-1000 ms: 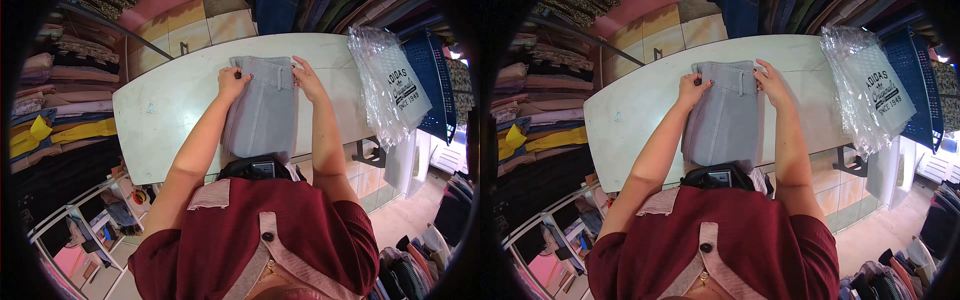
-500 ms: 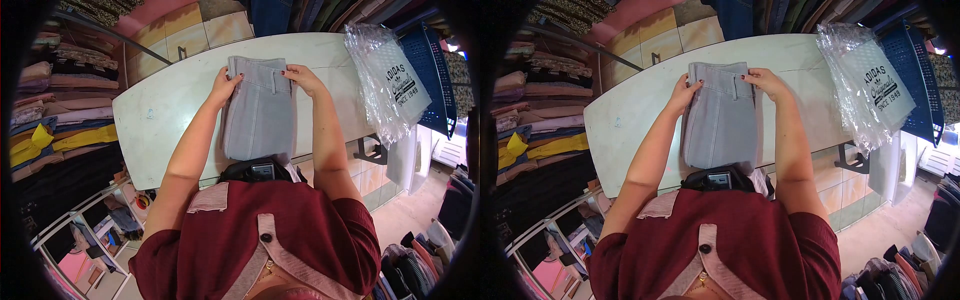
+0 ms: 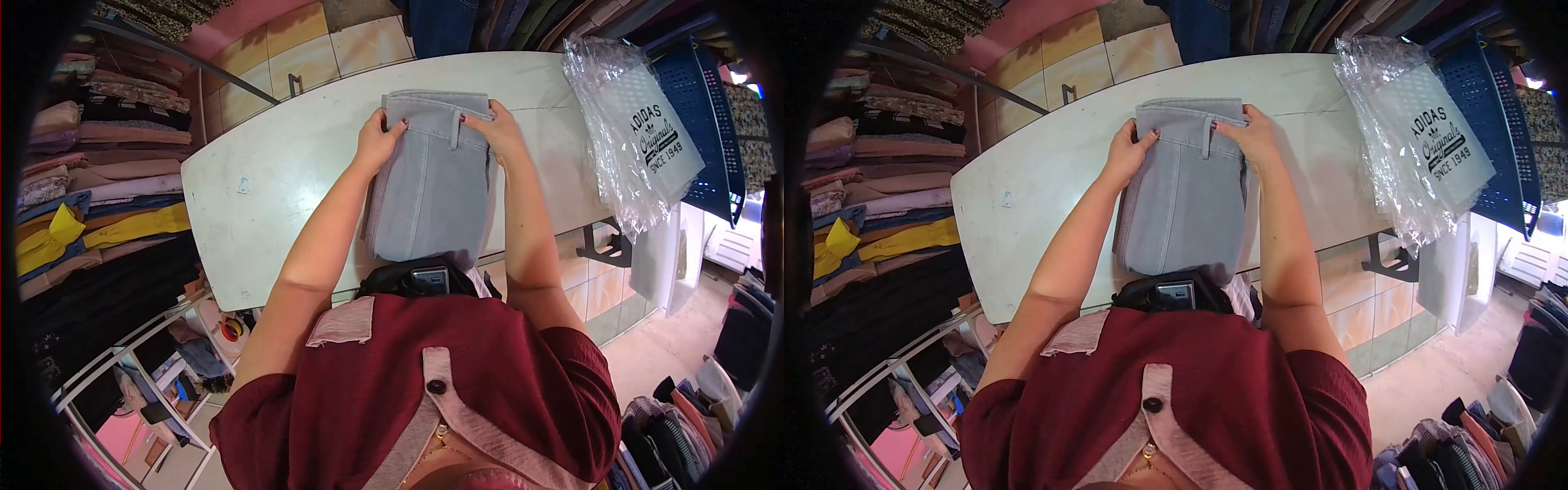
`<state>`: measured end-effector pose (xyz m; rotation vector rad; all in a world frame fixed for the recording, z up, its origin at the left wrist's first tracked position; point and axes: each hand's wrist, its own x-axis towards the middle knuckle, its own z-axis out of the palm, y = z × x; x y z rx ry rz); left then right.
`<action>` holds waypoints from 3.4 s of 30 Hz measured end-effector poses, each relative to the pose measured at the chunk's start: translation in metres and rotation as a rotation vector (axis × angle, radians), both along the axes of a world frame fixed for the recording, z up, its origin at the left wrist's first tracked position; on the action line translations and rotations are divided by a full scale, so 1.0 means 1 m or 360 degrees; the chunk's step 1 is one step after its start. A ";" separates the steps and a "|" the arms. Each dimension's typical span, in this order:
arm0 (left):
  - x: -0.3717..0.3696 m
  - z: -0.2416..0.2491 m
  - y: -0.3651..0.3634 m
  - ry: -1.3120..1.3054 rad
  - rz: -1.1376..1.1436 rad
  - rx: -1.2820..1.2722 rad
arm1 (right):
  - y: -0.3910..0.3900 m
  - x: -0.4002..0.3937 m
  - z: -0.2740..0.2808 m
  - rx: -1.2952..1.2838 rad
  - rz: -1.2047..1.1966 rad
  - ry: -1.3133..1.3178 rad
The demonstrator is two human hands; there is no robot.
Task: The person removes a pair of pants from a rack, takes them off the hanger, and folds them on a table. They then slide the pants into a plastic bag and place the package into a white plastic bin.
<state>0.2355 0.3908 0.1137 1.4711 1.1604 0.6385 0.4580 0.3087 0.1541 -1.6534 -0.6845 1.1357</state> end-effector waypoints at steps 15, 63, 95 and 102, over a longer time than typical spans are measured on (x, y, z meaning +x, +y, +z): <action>-0.004 -0.006 -0.020 0.0555 0.0066 0.0924 | -0.017 -0.068 -0.030 0.0242 0.0595 -0.2205; -0.053 0.014 -0.162 0.1176 -0.0173 0.0933 | 0.026 -0.070 -0.043 0.0380 0.1008 -0.2428; -0.032 -0.017 -0.059 0.1064 -0.0088 0.0869 | -0.040 -0.103 -0.045 -0.0107 0.0381 -0.2050; -0.025 -0.034 -0.056 0.0906 0.0156 0.0834 | -0.006 -0.080 -0.039 0.0082 0.0530 -0.2055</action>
